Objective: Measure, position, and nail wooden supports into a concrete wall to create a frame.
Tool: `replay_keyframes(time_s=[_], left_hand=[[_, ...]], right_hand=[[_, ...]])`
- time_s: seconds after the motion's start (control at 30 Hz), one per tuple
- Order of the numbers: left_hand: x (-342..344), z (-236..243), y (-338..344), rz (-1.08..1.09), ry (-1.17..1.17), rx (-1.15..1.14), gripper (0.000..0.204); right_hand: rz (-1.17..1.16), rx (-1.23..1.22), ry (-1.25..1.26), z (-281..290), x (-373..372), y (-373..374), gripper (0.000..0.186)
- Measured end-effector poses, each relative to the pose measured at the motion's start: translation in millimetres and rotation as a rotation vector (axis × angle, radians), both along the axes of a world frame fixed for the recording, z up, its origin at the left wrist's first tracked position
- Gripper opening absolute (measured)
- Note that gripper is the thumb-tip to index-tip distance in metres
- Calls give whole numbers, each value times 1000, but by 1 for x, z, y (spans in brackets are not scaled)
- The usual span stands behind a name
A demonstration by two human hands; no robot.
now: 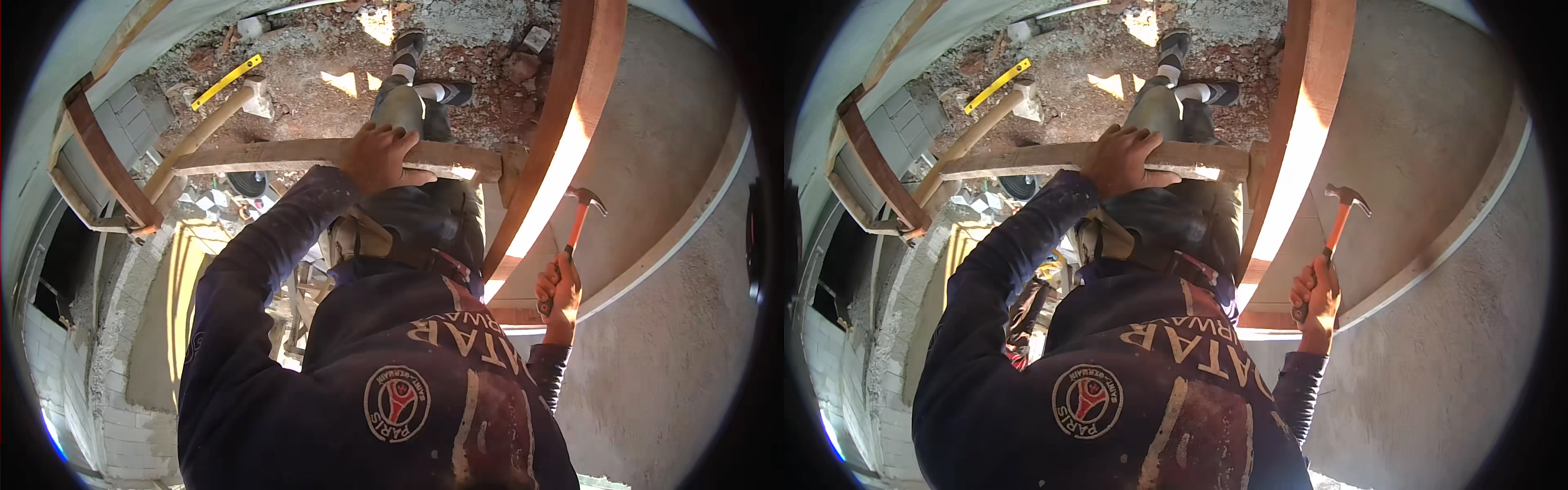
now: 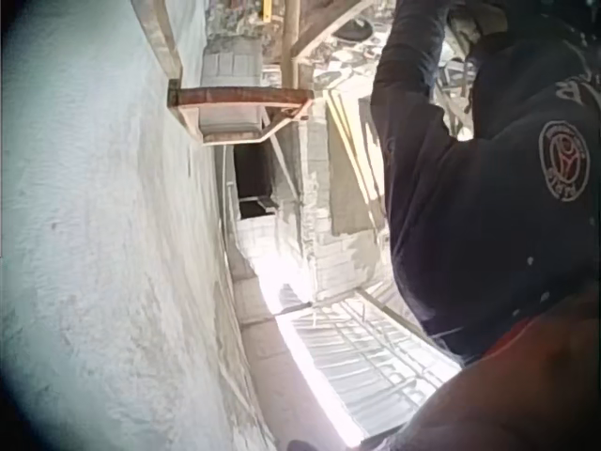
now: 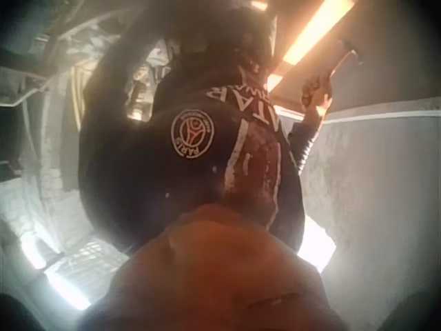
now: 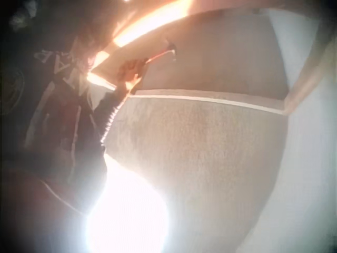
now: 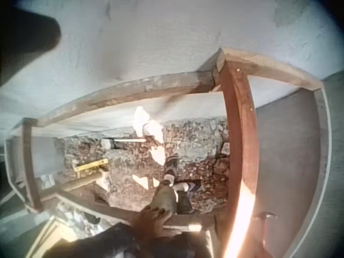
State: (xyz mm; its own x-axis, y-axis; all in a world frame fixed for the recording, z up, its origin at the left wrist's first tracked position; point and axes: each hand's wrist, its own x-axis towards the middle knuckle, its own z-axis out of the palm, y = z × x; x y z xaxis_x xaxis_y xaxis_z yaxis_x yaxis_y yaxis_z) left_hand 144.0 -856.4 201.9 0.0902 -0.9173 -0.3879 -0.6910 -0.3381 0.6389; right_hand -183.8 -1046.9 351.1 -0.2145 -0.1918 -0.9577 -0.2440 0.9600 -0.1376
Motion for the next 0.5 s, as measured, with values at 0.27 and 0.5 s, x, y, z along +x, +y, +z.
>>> replay_keyframes(time_s=[0.27,0.5], left_hand=[[-2,5,-1,-10,12,32,71],[6,24,-12,-37,2,104,71]], right_hand=[[105,-3,-48,8,17,7,26],[121,1,-114,8,31,10,27]])
